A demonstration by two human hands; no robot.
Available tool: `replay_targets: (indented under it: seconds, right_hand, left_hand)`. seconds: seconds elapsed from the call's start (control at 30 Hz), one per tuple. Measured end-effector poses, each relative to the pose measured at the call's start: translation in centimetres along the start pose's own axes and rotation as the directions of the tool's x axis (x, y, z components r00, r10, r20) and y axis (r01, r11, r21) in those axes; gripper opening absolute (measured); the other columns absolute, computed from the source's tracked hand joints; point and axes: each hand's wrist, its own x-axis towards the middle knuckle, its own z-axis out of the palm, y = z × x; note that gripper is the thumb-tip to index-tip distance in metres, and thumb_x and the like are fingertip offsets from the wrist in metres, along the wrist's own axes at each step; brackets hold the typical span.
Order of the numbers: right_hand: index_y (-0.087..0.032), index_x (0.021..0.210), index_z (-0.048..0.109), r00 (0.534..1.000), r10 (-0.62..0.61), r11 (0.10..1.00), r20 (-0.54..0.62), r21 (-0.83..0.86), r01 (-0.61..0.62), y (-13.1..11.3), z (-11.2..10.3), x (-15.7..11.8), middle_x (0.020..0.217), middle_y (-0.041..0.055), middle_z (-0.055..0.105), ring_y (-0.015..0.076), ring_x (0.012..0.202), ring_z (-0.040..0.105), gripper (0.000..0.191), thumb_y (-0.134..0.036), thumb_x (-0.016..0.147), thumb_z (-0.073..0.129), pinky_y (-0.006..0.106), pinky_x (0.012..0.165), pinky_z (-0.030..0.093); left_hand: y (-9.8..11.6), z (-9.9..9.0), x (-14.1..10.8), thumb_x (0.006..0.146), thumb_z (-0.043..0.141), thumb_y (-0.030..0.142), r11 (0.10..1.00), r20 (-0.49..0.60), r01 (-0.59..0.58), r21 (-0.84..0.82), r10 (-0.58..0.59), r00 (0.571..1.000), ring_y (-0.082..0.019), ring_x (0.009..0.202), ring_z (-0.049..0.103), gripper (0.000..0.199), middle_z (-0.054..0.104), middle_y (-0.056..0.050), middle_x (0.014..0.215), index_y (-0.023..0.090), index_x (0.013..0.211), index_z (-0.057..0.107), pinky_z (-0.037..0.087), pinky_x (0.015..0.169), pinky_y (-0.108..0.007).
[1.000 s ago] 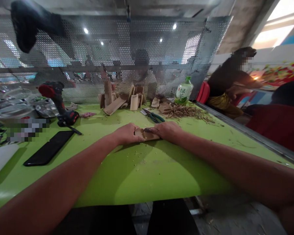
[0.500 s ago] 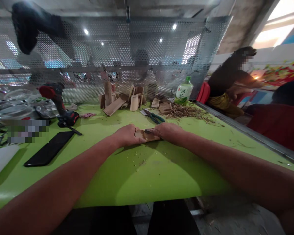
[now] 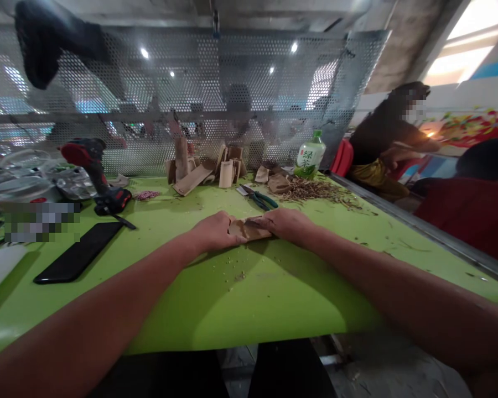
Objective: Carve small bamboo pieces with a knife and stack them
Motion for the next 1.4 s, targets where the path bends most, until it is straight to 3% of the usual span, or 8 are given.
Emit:
replay_targets:
  seconds: [0.1,0.23,0.37,0.53,0.8,1.03,1.27,1.4]
  right_hand:
    - [-0.021,0.086,0.066,0.993,0.057,0.998,-0.102,0.046,-0.053,0.6,0.4,0.1,0.078,0.0074,0.068,0.0169,0.061,0.055,0.054,-0.058,0.098,0.028,0.028,0.053,0.032]
    - [-0.022,0.087,0.066,0.983,0.012,1.0,-0.182,0.028,-0.007,0.7,0.7,-0.1,0.079,0.0063,0.068,0.0168,0.063,0.055,0.051,-0.056,0.098,0.03,0.027,0.054,0.027]
    - [-0.022,0.088,0.067,0.99,-0.033,0.999,-0.14,-0.033,0.028,0.2,0.5,-0.2,0.077,0.0053,0.068,0.017,0.065,0.057,0.052,-0.06,0.097,0.032,0.026,0.054,0.027]
    - [-0.024,0.094,0.071,0.99,-0.024,0.999,-0.141,-0.048,0.018,0.1,0.3,-0.3,0.084,0.0068,0.072,0.0194,0.07,0.061,0.057,-0.064,0.096,0.03,0.026,0.057,0.03]
    - [-0.025,0.099,0.075,0.998,-0.053,0.999,0.033,0.011,0.053,-0.3,-0.7,-0.5,0.093,0.0082,0.074,0.021,0.072,0.064,0.059,-0.062,0.097,0.029,0.028,0.058,0.037]
    - [-0.022,0.095,0.071,0.99,0.008,1.0,-0.143,0.018,-0.005,1.0,0.5,-0.3,0.08,0.0062,0.071,0.0172,0.065,0.057,0.063,-0.068,0.094,0.029,0.026,0.057,0.029]
    - [-0.022,0.093,0.071,0.984,-0.119,0.992,-0.132,0.014,0.122,1.9,0.6,-0.3,0.078,0.0051,0.069,0.0154,0.062,0.053,0.052,-0.062,0.094,0.039,0.026,0.055,0.024]
    - [-0.021,0.092,0.069,0.981,-0.11,0.993,-0.161,0.019,0.115,2.1,0.4,-0.5,0.074,0.0043,0.067,0.0148,0.061,0.051,0.048,-0.058,0.094,0.039,0.026,0.056,0.025]
  left_hand:
    - [-0.4,0.0,0.2,0.071,0.064,0.058,0.997,0.034,-0.037,-0.067,0.039,0.999,-0.023,0.074,0.061,0.045,0.068,-0.007,0.085,0.018,0.092,0.066,0.041,0.062,-0.03]
    - [-0.7,0.1,0.2,0.073,0.064,0.059,0.996,0.04,-0.041,-0.077,0.045,0.998,-0.023,0.078,0.061,0.05,0.068,-0.008,0.091,0.018,0.101,0.065,0.043,0.066,-0.03]
    - [-0.6,0.2,0.2,0.072,0.062,0.063,0.999,0.019,-0.038,-0.012,0.039,0.999,-0.025,0.083,0.062,0.057,0.066,-0.01,0.099,0.017,0.106,0.065,0.044,0.069,-0.031]
    - [-0.2,0.3,0.2,0.072,0.065,0.057,0.999,-0.022,-0.051,0.014,0.052,0.998,-0.023,0.083,0.062,0.05,0.067,-0.009,0.097,0.019,0.104,0.067,0.045,0.07,-0.03]
    - [0.1,0.2,0.0,0.072,0.066,0.059,0.993,-0.066,-0.049,0.104,0.056,0.996,-0.025,0.086,0.062,0.055,0.064,-0.011,0.106,0.019,0.11,0.066,0.046,0.07,-0.031]
    - [0.0,0.4,-0.1,0.073,0.066,0.057,0.995,-0.068,-0.062,0.079,0.068,0.995,-0.025,0.089,0.063,0.056,0.062,-0.01,0.11,0.021,0.115,0.064,0.046,0.071,-0.03]
    - [-0.1,0.4,0.0,0.071,0.068,0.057,0.995,-0.104,-0.041,0.093,0.051,0.993,-0.027,0.093,0.063,0.058,0.065,-0.01,0.113,0.021,0.116,0.063,0.048,0.074,-0.032]
    - [-0.2,0.2,0.0,0.072,0.069,0.048,0.999,-0.129,-0.01,0.048,0.016,0.992,-0.026,0.089,0.065,0.053,0.069,-0.009,0.104,0.022,0.117,0.061,0.047,0.071,-0.031]
